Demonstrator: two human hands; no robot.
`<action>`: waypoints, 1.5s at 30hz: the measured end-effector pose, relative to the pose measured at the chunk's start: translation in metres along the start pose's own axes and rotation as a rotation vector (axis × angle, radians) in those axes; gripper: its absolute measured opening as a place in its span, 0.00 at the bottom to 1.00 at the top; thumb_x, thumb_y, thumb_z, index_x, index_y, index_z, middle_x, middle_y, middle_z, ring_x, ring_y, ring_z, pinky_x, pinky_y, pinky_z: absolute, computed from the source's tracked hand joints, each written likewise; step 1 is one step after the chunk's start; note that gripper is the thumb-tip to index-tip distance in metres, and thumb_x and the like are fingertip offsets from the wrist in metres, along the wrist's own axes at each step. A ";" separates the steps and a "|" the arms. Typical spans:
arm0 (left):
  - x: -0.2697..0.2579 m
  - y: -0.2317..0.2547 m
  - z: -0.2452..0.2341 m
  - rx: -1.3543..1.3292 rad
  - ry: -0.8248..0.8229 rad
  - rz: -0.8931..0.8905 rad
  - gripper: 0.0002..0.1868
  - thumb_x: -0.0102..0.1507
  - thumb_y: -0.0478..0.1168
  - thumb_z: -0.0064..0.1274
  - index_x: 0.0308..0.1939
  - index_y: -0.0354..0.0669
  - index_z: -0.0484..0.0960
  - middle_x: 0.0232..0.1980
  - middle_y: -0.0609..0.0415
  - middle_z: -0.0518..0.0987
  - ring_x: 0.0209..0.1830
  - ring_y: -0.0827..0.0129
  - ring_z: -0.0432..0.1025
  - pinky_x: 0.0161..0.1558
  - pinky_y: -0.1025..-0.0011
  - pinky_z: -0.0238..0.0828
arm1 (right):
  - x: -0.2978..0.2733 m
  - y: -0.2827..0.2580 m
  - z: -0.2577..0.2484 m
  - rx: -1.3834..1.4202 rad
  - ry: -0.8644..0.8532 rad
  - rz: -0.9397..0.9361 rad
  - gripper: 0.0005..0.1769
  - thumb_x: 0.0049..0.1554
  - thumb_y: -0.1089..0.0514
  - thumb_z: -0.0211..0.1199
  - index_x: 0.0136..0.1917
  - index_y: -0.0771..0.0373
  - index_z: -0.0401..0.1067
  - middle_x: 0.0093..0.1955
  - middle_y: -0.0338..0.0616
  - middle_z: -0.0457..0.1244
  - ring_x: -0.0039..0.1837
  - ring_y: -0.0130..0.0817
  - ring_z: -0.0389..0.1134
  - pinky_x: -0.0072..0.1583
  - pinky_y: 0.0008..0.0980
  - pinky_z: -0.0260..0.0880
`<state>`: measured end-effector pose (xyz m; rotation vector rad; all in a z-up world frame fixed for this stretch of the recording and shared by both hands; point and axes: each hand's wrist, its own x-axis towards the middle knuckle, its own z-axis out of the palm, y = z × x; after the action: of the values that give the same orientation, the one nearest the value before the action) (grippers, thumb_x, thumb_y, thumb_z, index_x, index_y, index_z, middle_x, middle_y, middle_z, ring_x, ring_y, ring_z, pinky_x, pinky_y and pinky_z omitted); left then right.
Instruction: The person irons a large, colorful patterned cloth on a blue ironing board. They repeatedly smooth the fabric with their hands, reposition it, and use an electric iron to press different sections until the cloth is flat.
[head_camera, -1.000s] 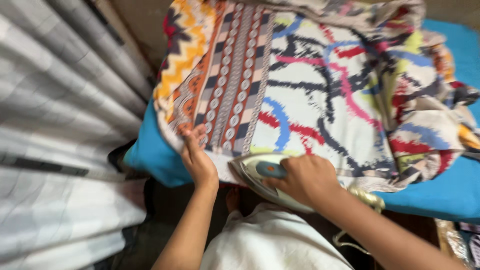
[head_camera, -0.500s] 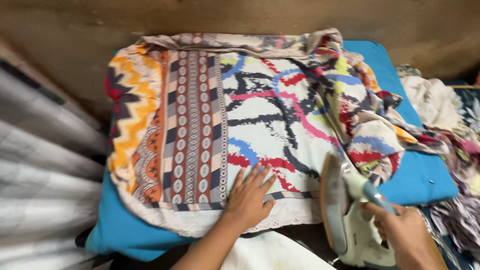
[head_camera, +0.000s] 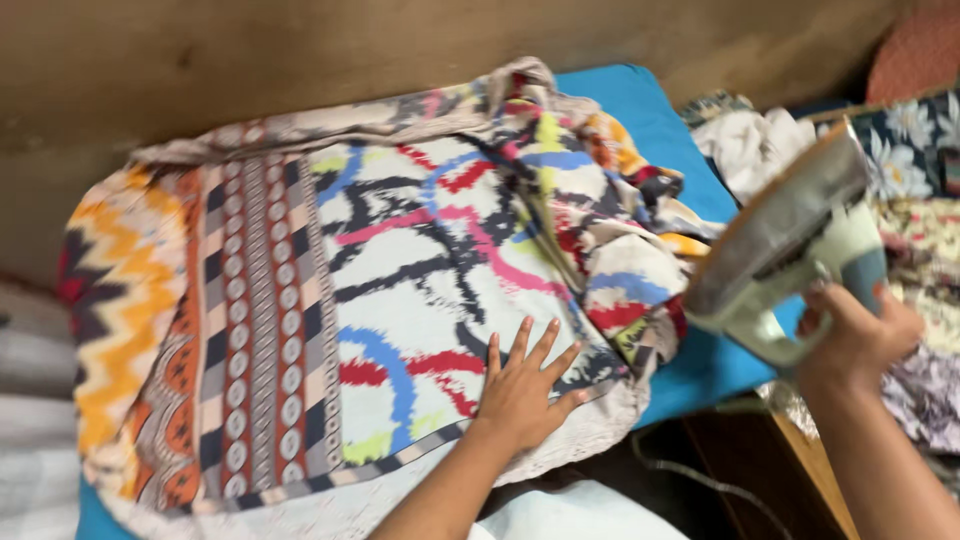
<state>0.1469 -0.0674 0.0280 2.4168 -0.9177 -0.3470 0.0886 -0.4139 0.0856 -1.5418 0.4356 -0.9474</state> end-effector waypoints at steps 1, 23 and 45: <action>0.011 0.010 0.006 -0.019 0.020 0.001 0.36 0.63 0.64 0.47 0.75 0.64 0.65 0.83 0.55 0.47 0.83 0.51 0.32 0.73 0.36 0.18 | 0.013 0.008 0.000 0.034 -0.012 -0.002 0.07 0.54 0.65 0.59 0.45 0.73 0.71 0.38 0.47 0.64 0.34 0.33 0.61 0.39 0.32 0.59; 0.039 0.060 0.037 -0.026 0.174 -0.173 0.28 0.62 0.52 0.55 0.64 0.49 0.78 0.79 0.48 0.59 0.84 0.51 0.38 0.75 0.38 0.24 | 0.023 0.117 -0.065 0.371 -0.335 -0.013 0.04 0.56 0.71 0.50 0.40 0.69 0.58 0.35 0.52 0.59 0.37 0.41 0.63 0.47 0.40 0.68; -0.065 -0.038 -0.047 -0.198 0.669 -0.504 0.16 0.60 0.37 0.57 0.52 0.44 0.85 0.55 0.50 0.81 0.57 0.55 0.73 0.58 0.61 0.69 | -0.012 0.101 -0.052 0.001 0.043 -0.017 0.32 0.50 0.73 0.63 0.67 0.62 0.61 0.64 0.36 0.61 0.65 0.28 0.65 0.68 0.29 0.68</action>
<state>0.1381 0.0185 0.0488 2.3017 0.0189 0.1925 0.0659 -0.4604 -0.0165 -1.5289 0.4536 -0.9951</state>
